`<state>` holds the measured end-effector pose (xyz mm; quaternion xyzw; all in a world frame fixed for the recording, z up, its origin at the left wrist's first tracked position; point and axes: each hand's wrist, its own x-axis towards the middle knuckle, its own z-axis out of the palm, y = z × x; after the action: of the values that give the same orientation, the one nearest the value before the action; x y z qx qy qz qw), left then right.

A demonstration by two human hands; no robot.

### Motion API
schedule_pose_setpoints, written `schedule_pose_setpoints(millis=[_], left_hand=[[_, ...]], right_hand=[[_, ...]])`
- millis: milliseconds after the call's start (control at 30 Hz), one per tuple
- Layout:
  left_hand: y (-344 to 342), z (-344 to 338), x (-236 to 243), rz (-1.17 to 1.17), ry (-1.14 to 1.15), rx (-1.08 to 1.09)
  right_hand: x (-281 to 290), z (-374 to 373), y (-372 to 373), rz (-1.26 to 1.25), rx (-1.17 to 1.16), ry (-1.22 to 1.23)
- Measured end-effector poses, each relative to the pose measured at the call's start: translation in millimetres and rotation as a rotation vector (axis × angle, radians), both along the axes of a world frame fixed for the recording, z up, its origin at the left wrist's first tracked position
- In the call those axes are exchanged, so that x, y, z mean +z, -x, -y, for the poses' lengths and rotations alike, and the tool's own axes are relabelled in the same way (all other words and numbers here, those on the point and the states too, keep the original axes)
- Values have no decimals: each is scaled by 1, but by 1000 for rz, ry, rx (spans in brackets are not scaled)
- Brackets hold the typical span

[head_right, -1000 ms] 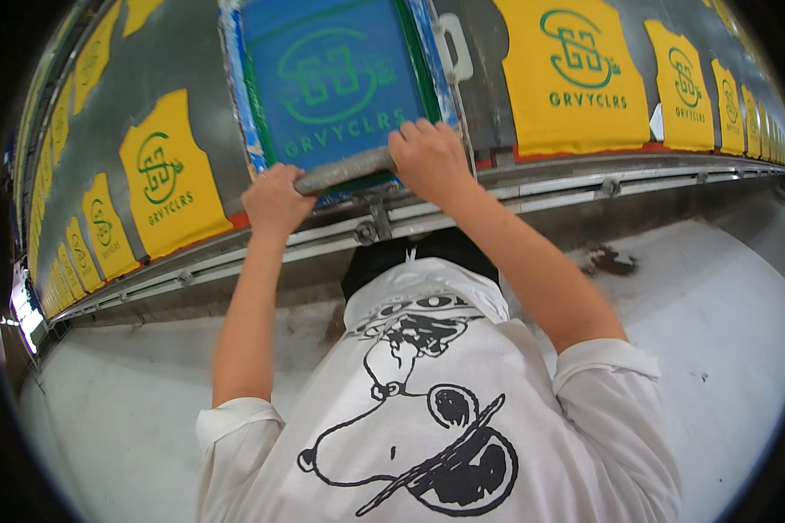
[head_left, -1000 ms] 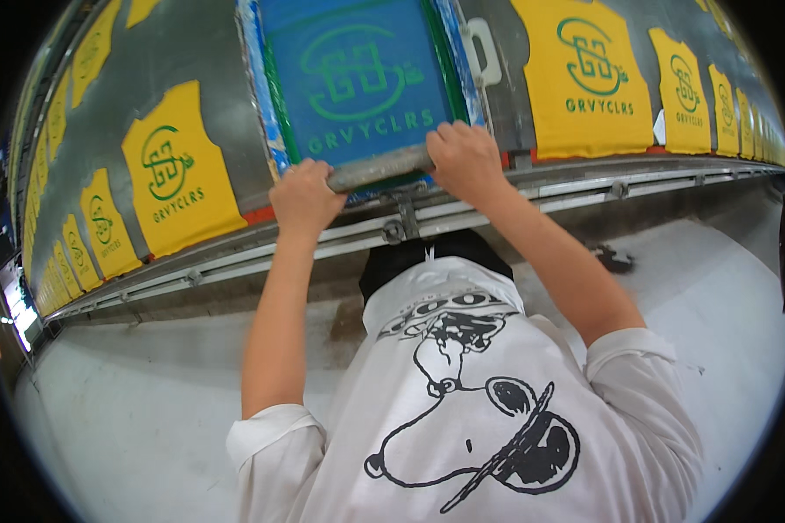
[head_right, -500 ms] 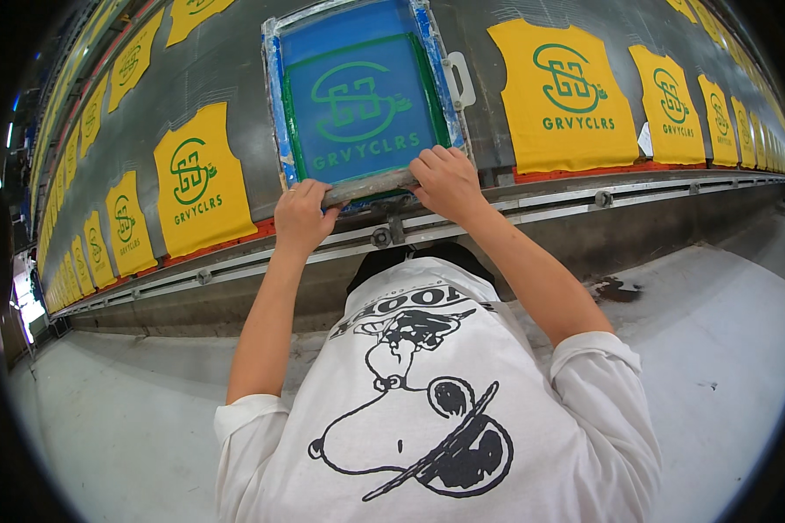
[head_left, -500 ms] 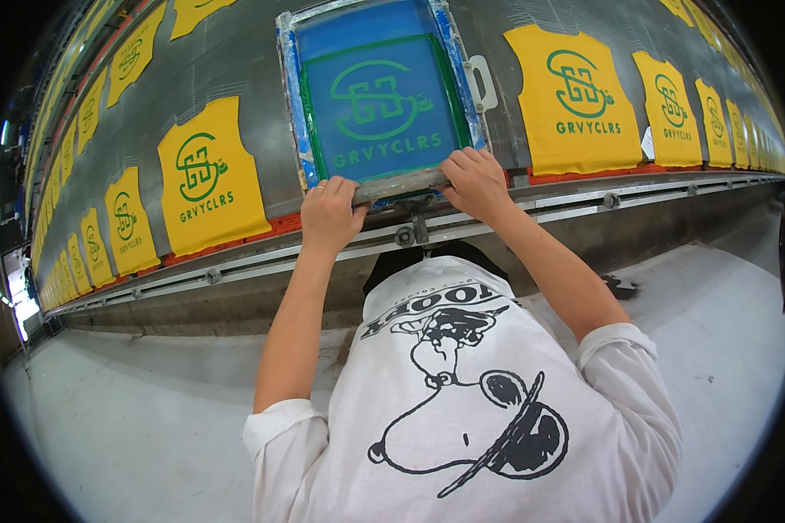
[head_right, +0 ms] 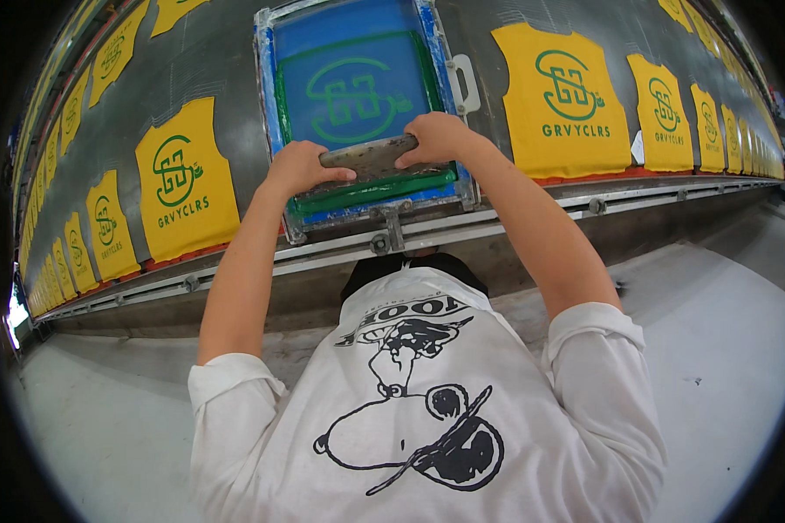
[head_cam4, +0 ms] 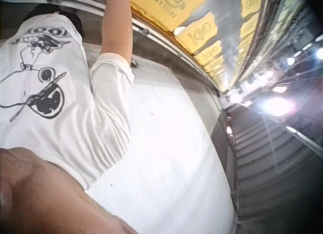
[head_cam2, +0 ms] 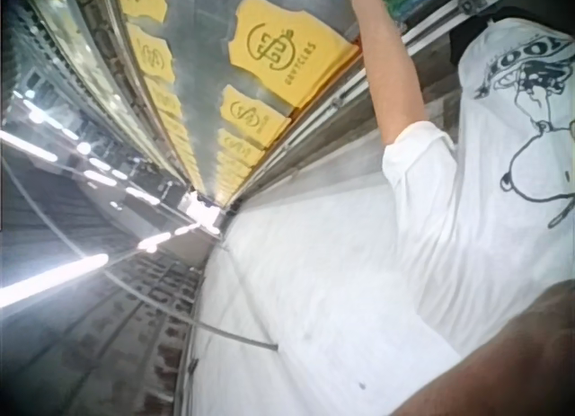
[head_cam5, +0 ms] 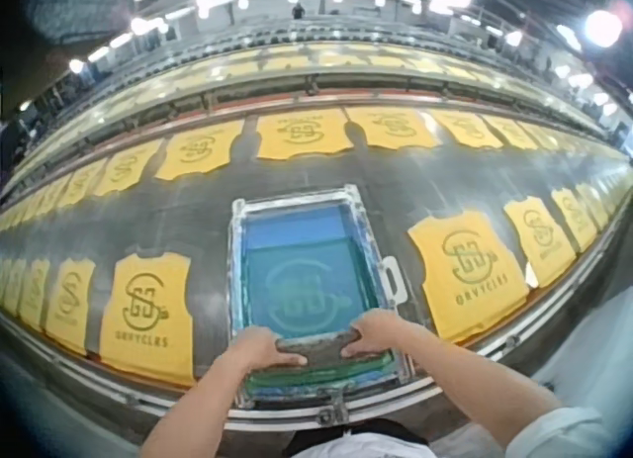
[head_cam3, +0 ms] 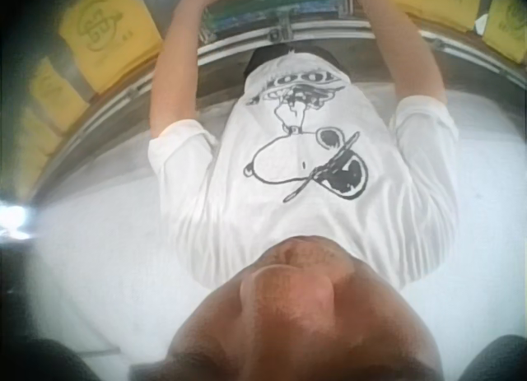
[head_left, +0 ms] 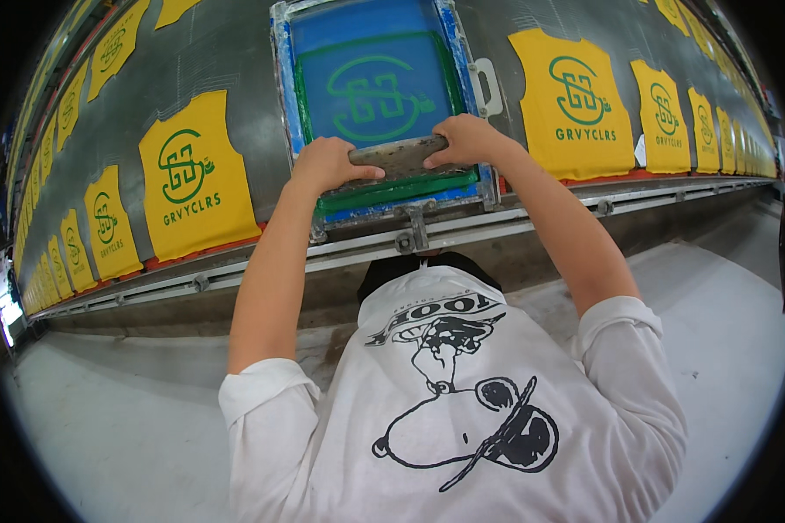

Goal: The person performs screen printing on a series of yellow t-shirts laid out on a flatbed. Using a squeegee, they pull green ink across a screen to imprint a logo onto each shirt. The person repeatedly lifts the screen, moves to the next shirt, and repeats the printing process.

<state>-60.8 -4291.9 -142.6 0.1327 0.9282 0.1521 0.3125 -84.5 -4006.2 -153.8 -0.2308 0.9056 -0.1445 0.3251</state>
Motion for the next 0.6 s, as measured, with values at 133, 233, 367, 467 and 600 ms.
schedule_pose_setpoints(millis=[133, 233, 367, 467, 600], left_hand=[[32, 18, -8, 271, -208, 11], [58, 29, -15, 337, -238, -1], [109, 33, -2, 271, -243, -41], [145, 42, 0, 157, -241, -7], [185, 40, 12, -145, -118, 20]], right_hand=[[7, -5, 37, 93, -213, 143], [-4, -31, 62, -276, -693, 308], [-72, -78, 86, -677, -937, 187], [-71, -68, 83, 58, -1173, 533], [-33, -49, 84, 73, -1230, 495]])
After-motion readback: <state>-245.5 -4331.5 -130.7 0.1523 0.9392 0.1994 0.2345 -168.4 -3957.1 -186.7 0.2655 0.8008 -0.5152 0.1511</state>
